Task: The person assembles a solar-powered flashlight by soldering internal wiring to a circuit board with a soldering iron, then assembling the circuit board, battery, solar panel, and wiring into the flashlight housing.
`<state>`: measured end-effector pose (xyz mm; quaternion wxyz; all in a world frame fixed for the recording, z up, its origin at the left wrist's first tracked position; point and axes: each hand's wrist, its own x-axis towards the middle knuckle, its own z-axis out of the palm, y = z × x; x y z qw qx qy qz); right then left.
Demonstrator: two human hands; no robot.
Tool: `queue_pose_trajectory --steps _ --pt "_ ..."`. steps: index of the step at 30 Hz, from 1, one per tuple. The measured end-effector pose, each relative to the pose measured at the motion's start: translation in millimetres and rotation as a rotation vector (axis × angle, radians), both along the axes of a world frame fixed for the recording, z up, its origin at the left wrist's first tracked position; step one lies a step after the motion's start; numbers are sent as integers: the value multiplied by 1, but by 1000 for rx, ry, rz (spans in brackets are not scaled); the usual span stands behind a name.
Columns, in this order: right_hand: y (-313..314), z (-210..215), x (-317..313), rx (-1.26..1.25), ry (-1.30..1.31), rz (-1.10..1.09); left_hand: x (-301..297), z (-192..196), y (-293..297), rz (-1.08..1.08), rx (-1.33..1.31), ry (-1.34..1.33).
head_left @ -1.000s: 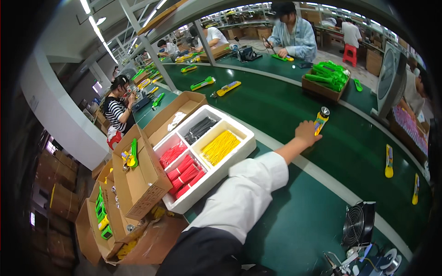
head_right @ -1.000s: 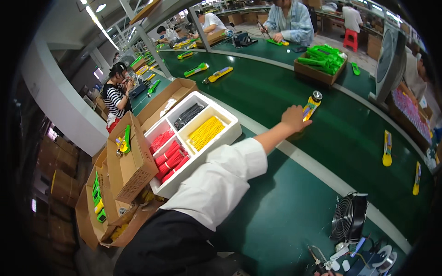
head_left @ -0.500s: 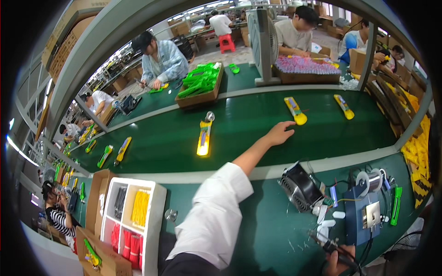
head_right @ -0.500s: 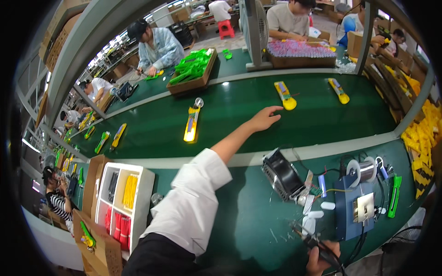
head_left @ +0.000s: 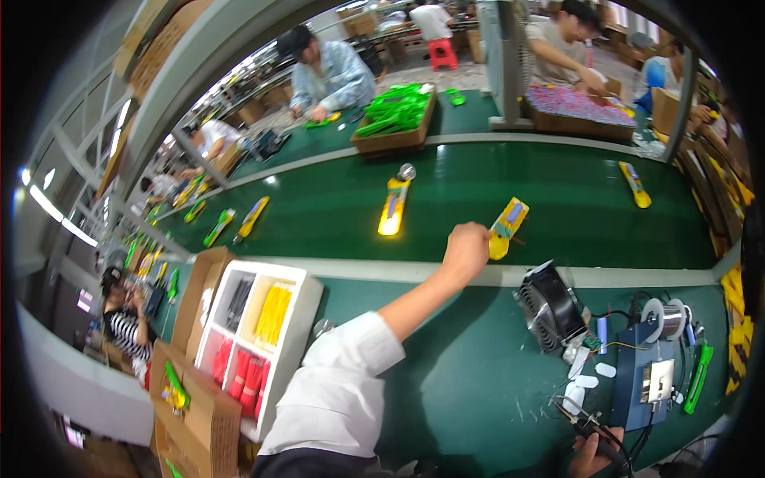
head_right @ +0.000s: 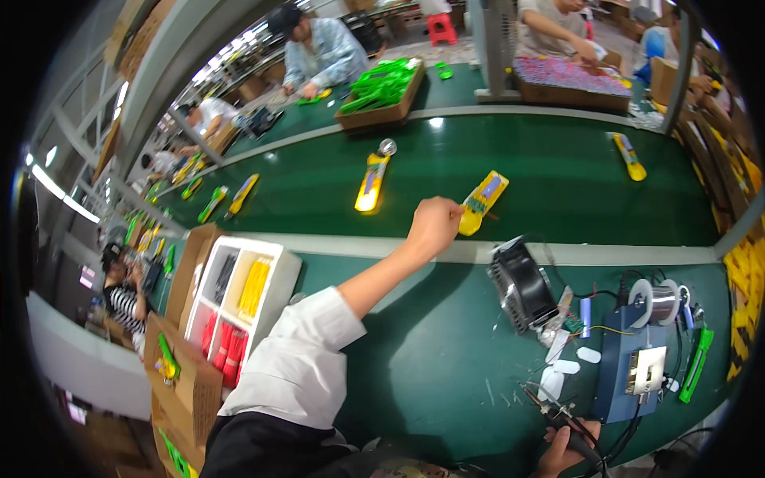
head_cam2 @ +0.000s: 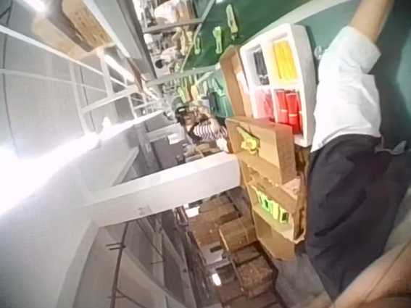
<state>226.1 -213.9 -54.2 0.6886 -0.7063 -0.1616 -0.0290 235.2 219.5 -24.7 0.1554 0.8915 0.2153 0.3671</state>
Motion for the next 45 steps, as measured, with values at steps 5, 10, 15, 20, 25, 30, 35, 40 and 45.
queue_pose_trajectory --steps 5,10,15,20,25,30,35,40,45 --pt "7 -1 4 103 -96 50 -151 39 -97 136 -302 221" --pt "0 -4 5 172 -93 35 -244 10 -203 325 -369 132" --pt "-2 -1 0 101 -74 127 -264 12 -253 280 -627 -10" --pt "-11 -7 -8 164 -102 99 -303 24 -155 519 -426 -1" --pt "-10 -4 -28 146 -81 103 -321 2 -68 755 -366 303" --pt "-11 2 -38 147 -102 89 -319 -10 -54 778 -449 402" --pt "-1 9 -36 167 -114 132 -323 -4 -61 723 -395 367" --pt "3 13 -25 173 -125 167 -332 47 -122 668 -265 309" --pt "16 20 -24 207 -59 147 -336 39 -154 340 -236 14"
